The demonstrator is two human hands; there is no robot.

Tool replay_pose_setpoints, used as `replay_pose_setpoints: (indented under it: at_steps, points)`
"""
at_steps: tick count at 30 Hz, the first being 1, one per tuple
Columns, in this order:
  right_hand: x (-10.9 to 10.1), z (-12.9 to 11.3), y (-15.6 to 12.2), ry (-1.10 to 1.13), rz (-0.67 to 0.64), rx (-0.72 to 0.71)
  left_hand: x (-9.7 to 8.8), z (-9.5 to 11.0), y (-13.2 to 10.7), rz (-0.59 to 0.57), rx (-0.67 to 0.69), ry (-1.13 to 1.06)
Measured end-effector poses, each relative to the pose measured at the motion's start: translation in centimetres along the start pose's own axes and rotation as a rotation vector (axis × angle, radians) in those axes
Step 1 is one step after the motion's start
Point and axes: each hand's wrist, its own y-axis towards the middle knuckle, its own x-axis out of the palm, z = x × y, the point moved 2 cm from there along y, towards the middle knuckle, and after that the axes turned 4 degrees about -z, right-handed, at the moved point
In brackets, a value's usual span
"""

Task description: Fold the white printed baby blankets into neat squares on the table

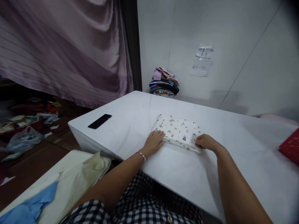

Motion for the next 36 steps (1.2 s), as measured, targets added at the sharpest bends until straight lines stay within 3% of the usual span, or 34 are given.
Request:
replay_pose_setpoints:
  at_steps: [6, 8, 11, 15, 20, 26, 31, 36]
  points:
    - [-1.8, 3.4, 1.0, 0.002, 0.294, 0.182, -1.3, 0.3, 0.9, 0.010, -0.057, -0.152]
    - [-1.6, 3.7, 1.3, 0.083, 0.353, 0.199, -1.7, -0.3, 1.6, 0.071, -0.154, -0.216]
    - [-0.7, 3.4, 1.8, 0.150, 0.375, 0.206, -1.8, -2.1, 2.8, 0.126, -0.401, -0.260]
    - [0.6, 2.7, 2.5, 0.001, 0.404, 0.137, -1.1, -3.6, 3.6, -0.030, -0.632, -0.298]
    - [1.1, 3.7, 3.3, -0.007, 0.513, 0.054, -1.2, -2.6, 3.0, -0.081, -0.696, -0.334]
    - [0.6, 4.7, 3.2, 0.058, 0.601, 0.065, -2.0, -2.3, 2.7, -0.097, -0.673, -0.302]
    - [0.4, 4.1, 2.9, 0.086, 0.749, 0.042, -2.5, -1.2, 4.2, 0.047, -0.381, -0.143]
    - [0.9, 4.1, 3.2, 0.122, 0.697, 0.042, -0.7, 0.1, 4.5, -0.071, -0.175, -0.063]
